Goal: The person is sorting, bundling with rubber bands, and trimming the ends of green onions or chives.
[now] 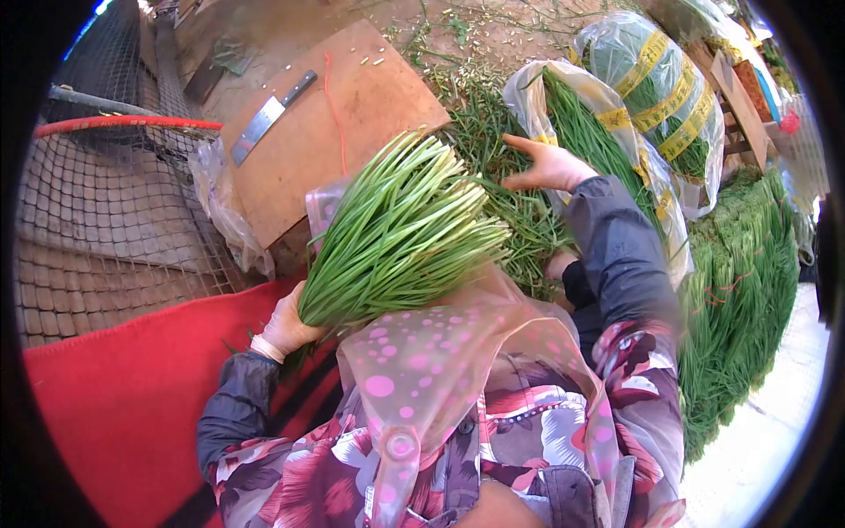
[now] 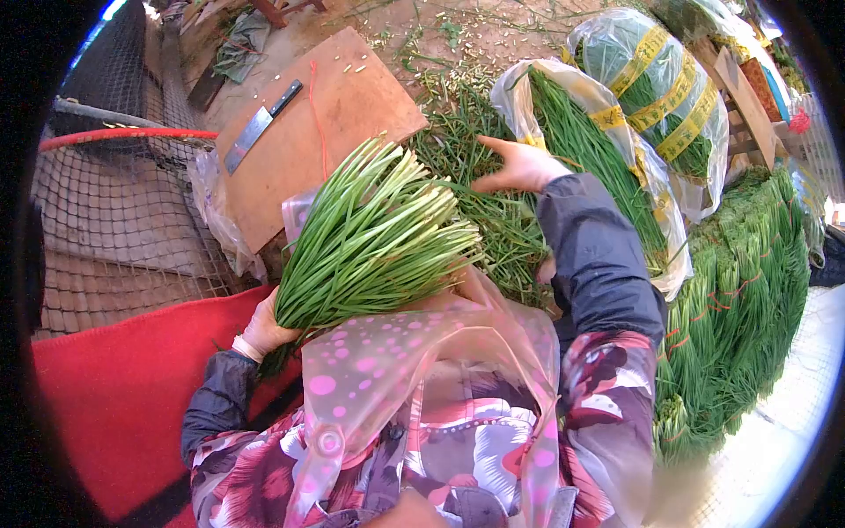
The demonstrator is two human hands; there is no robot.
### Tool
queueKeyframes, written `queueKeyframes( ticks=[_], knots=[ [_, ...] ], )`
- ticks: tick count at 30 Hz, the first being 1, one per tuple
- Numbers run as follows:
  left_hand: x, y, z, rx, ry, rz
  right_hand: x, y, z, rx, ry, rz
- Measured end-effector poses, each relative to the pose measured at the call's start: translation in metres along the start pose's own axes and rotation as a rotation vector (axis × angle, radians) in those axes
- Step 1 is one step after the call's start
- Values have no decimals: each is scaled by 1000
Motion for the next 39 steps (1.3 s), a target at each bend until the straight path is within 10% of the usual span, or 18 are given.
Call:
queueKeyframes(
  ticks=[3,13,15,18,21,23,25,29,30,31,33,36,39],
  knots=[
    [21,2,3,14,60,-22,-50,-25,44,-268,14,200],
    [12,0,-2,-66,108,-22,28,-3,-6,219,-868,116],
    [10,-1,0,-61,135,-34,26,23,-40,541,-804,334],
    [12,-2,2,-58,159,-30,76,17,-9,-41,475,364],
    [15,-4,2,-66,92,6,17,-7,17,-38,-345,20],
    [25,1,-1,-71,6,22,-55,-13,24,-250,-54,164],
    [42,4,-4,-35,-190,-84,-43,-32,60,-202,-172,-131],
    [51,8,-3,-25,-205,-146,-7,-18,30,172,-583,218],
    [45,8,-3,-29,-203,-147,25,-17,16,379,-568,171],
    [37,7,-3,-47,-134,-119,45,-7,-2,198,-161,493],
    [35,4,-5,-77,-75,-89,58,10,-2,-156,705,458],
    [33,-1,2,-109,150,-36,23,3,1,22,-244,112],
    [38,-3,2,-125,108,-25,-48,-12,16,-94,-29,36]
  ],
)
Point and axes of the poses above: each hand's wrist, its own y-axis away from the middle knuckle, its own z-axis out of the palm, x = y × z, the point moved 3 cm from there along -y, towards the middle knuckle, and after that the axes turned 3 degrees about -x, right-handed, at the moved point
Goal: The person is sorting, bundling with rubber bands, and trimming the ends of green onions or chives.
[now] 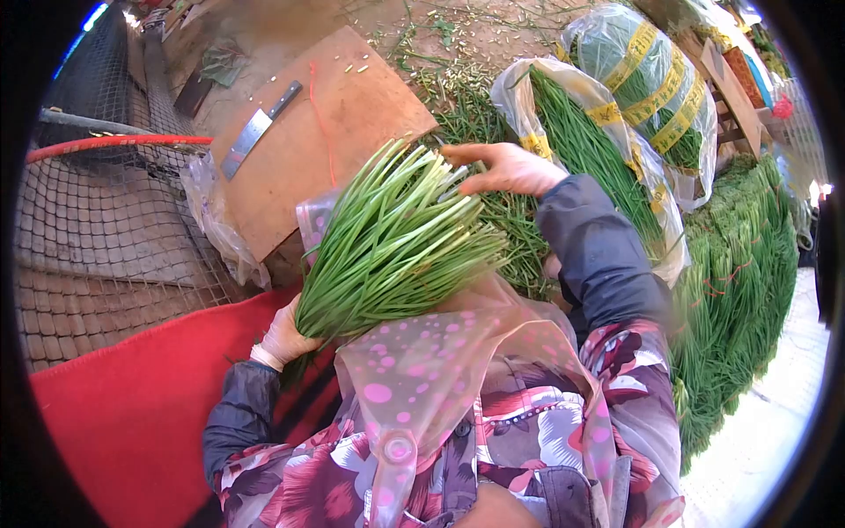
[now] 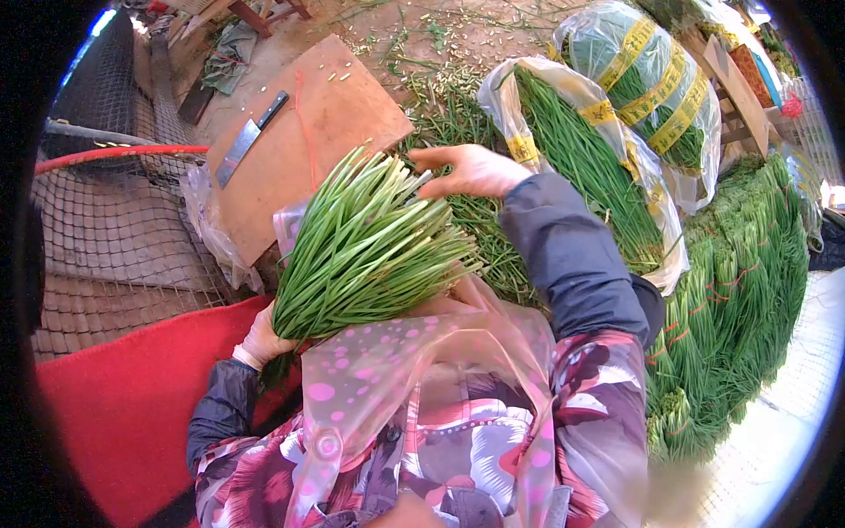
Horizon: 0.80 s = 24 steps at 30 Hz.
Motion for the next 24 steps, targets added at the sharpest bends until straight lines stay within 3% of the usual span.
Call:
queueKeyframes(
  ticks=[2,6,8,10,12,14,15,17,19,20,21,22,23,24],
  knots=[
    [-1,-1,-1,-4,23,1,-3,-19,19,-154,-198,24],
    [-1,-1,1,-10,54,-22,8,-29,34,43,-472,1],
    [-2,2,-2,-24,56,-26,13,-22,22,156,-41,37],
    [-4,2,-2,-31,66,-22,49,-16,-1,348,115,125],
    [-9,1,-1,-10,70,9,96,6,-44,529,267,378],
    [-15,4,-3,-20,119,-9,161,26,-72,416,718,635],
    [-18,4,-4,-30,166,-25,168,29,-73,416,716,638],
    [-24,1,-4,-66,188,-38,187,30,-72,73,1000,781],
    [-24,2,-3,-92,206,-59,71,23,-58,162,886,541],
    [-20,2,-1,-69,244,-73,43,13,-50,232,594,297],
    [-15,3,1,-48,280,-86,24,-1,-42,98,77,161],
    [-9,3,4,-46,274,-90,4,-11,-29,18,-179,-5],
    [-5,2,6,-12,248,-117,-12,-17,-14,-69,-217,-9],
    [-2,2,7,19,223,-145,-37,-17,-5,-126,-53,0]
  ],
)
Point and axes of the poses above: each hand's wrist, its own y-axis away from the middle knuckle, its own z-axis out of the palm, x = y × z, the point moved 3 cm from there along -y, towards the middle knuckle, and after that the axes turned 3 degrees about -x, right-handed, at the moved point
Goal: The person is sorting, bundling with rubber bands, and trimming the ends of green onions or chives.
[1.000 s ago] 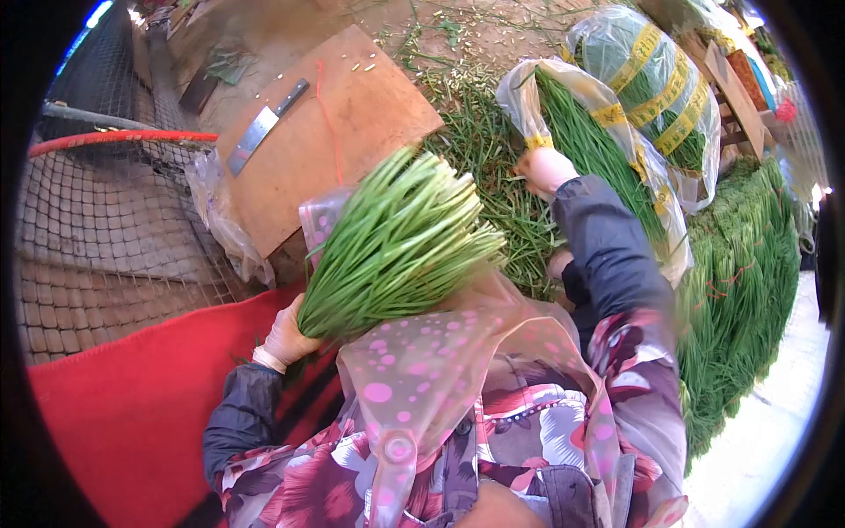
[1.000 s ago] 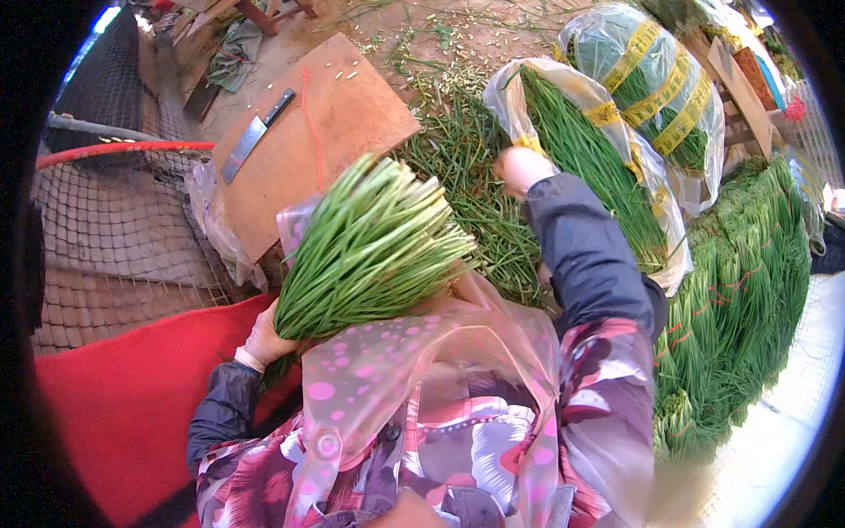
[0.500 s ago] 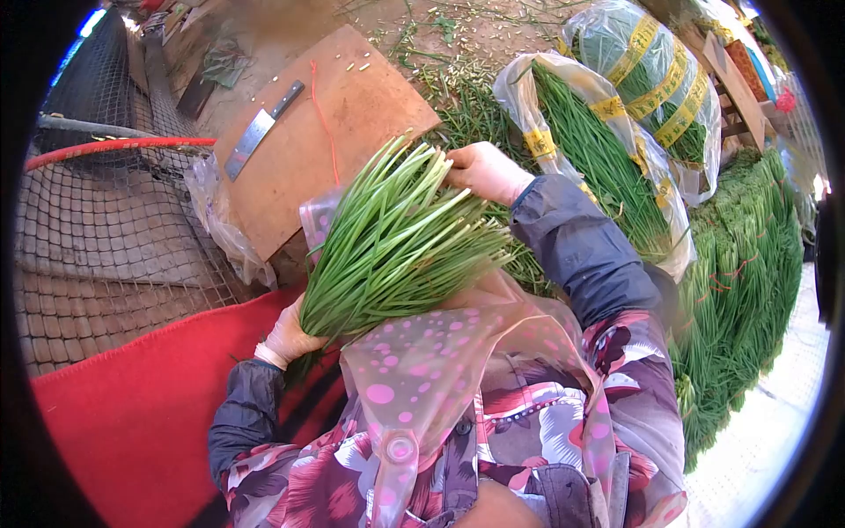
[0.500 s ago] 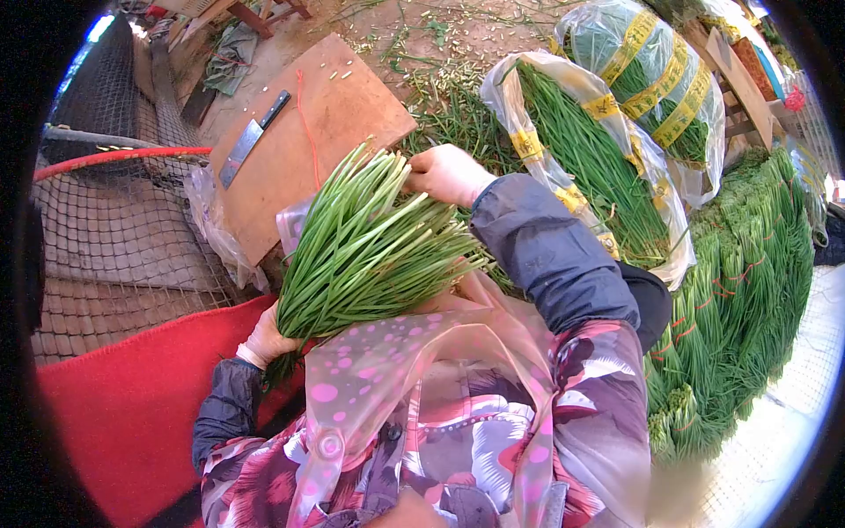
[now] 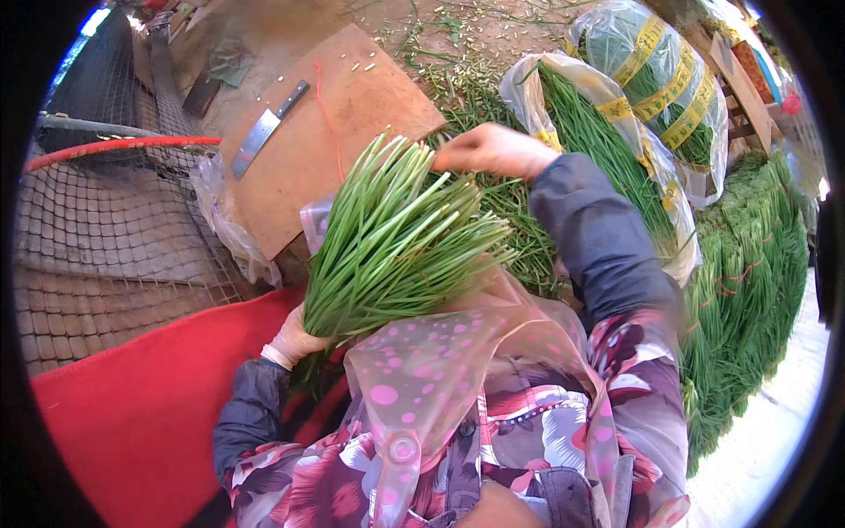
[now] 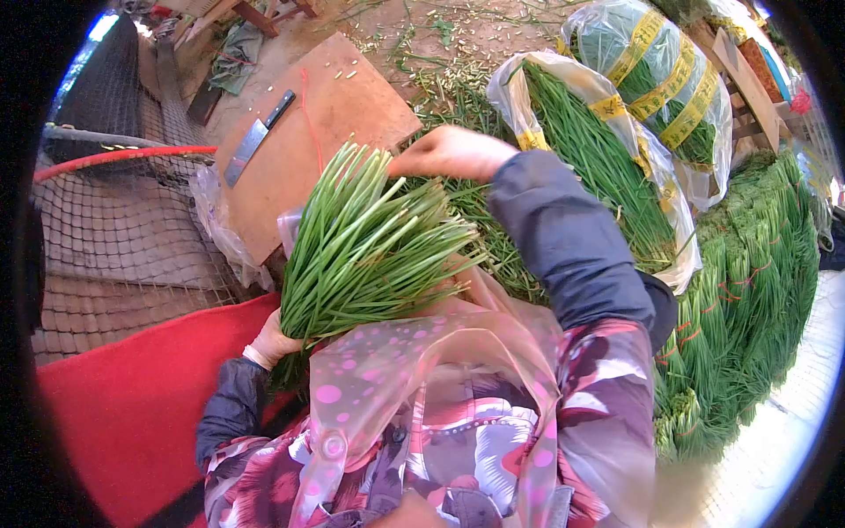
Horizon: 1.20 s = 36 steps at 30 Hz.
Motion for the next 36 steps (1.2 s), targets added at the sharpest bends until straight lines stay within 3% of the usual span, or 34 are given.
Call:
queueKeyframes(
  ticks=[2,6,8,10,13,14,16,18,20,22,24,25,26,28,30,32,34,35,36],
  knots=[
    [-12,0,-6,8,-38,38,11,-20,27,-51,-341,-98],
    [-14,3,-4,0,-42,55,25,-19,35,103,-449,-58],
    [-3,6,-2,-11,36,66,32,-7,16,306,-337,-74],
    [11,15,-3,-48,36,20,47,17,-15,549,-590,-65],
    [28,36,-9,-17,80,-45,168,52,-84,1026,-545,72],
    [33,41,-11,2,96,-62,176,70,-92,816,129,525],
    [31,42,-13,20,114,-45,143,72,-53,309,576,772],
    [44,38,-6,100,161,13,153,45,-25,558,415,312],
    [32,33,-11,103,230,-50,107,19,13,420,-433,1],
    [37,24,-5,83,218,22,84,-10,49,299,-499,-229],
    [30,21,-4,72,189,-7,102,-45,78,318,-289,-285],
    [25,19,-3,58,170,-36,97,-43,82,311,-649,-57],
    [23,17,-3,59,171,-36,116,-48,85,308,-1016,-35],
    [20,14,2,37,300,-2,104,-20,52,408,-831,8],
    [24,11,9,100,302,82,106,5,25,610,-829,33],
    [14,9,8,33,307,-42,120,23,1,687,-973,-27],
    [9,9,7,22,327,-56,135,58,-25,1076,-1116,-47],
    [7,11,6,32,331,-60,152,67,-35,1073,-1113,-46],
    [5,13,5,43,336,-63,173,70,-50,898,-609,149]
  ],
)
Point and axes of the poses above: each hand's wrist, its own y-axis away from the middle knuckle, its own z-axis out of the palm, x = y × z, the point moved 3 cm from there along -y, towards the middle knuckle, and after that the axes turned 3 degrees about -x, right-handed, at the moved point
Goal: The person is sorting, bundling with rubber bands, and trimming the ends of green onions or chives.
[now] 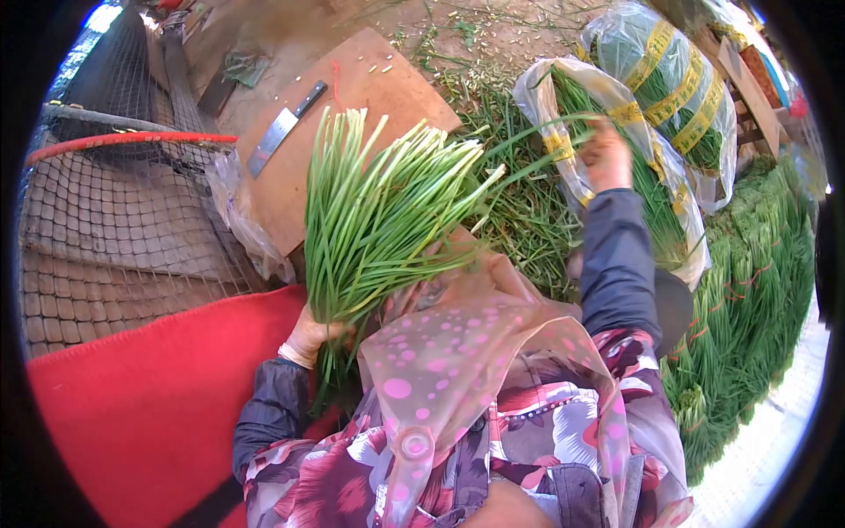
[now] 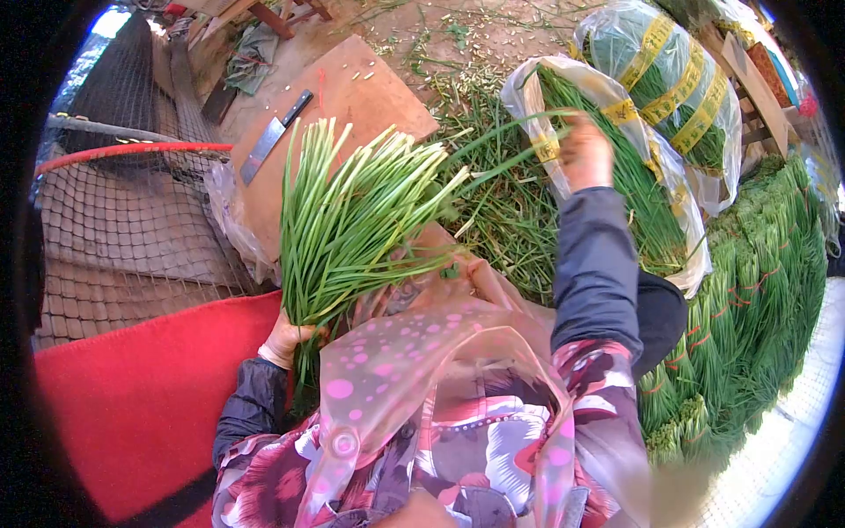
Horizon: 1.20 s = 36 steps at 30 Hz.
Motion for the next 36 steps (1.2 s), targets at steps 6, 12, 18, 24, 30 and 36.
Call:
queueKeyframes(
  ticks=[6,12,18,24,30,36],
  knots=[
    [-21,-2,3,7,175,-21,6,52,29,-409,1329,53],
    [5,4,43,31,225,84,-24,122,199,-420,807,-691],
    [-7,1,40,65,74,178,-22,113,192,-365,624,-264],
    [-20,-3,17,33,7,115,-11,22,24,95,364,234],
    [-24,-4,22,46,-33,194,-20,59,63,-231,875,-38],
    [-28,-11,16,103,-80,205,-52,96,166,-754,252,199]
  ],
)
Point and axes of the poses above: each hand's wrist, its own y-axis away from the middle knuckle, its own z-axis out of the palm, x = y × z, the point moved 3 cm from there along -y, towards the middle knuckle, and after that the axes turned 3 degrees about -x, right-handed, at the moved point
